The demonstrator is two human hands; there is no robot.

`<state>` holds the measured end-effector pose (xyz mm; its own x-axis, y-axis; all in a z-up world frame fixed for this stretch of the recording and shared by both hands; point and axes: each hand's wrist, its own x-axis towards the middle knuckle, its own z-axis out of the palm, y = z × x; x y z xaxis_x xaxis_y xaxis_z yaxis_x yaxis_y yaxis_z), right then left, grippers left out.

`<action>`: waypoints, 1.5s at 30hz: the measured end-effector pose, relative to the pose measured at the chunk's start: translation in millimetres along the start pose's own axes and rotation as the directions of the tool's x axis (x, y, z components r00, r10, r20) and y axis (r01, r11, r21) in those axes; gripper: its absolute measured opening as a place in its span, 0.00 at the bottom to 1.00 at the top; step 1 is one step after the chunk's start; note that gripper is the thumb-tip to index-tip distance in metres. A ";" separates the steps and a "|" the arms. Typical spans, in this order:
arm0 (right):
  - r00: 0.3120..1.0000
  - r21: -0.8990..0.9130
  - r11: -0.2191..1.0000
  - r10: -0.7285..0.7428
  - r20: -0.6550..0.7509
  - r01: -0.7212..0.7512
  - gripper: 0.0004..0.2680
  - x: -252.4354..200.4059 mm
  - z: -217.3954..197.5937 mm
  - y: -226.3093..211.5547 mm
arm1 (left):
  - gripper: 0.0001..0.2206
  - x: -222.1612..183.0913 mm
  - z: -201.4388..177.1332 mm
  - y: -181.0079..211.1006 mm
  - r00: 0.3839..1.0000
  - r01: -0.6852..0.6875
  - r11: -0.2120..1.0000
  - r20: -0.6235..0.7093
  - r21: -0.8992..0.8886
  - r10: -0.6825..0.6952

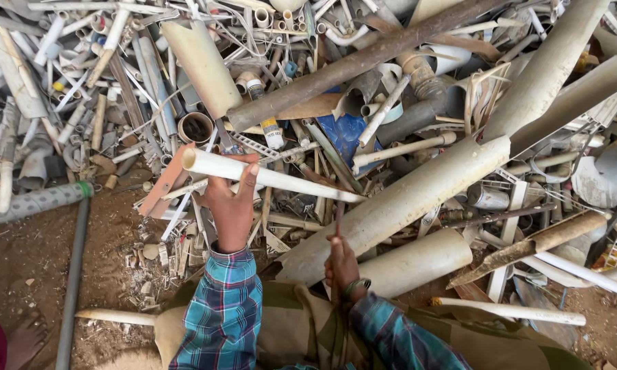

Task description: The person uses a saw blade to cut through a white PVC pipe held by hand over a pile of scrap material.

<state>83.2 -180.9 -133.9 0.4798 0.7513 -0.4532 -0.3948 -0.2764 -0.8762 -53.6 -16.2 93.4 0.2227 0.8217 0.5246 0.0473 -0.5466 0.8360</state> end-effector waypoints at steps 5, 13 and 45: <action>0.992 -0.103 0.988 -0.117 -0.038 0.112 0.18 7.2 1.8 17.5 | 0.08 -5.6 5.8 0.4 1.000 0.026 1.000 -0.003 -0.003 -0.026; 0.958 -0.123 0.952 -0.269 0.096 0.280 0.20 7.0 4.6 16.3 | 0.10 -8.7 14.5 -0.9 1.000 0.011 0.991 -0.016 -0.133 -0.013; 0.930 -0.203 0.909 -0.340 0.141 0.363 0.20 11.0 14.7 22.5 | 0.12 -6.3 17.9 -27.8 0.999 -0.026 0.996 -0.033 0.089 0.029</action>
<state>68.1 -170.1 -156.1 0.4702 0.8768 -0.1006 -0.0255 -0.1004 -0.9946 -38.9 -9.1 63.9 0.1920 0.8101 0.5540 0.1283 -0.5804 0.8042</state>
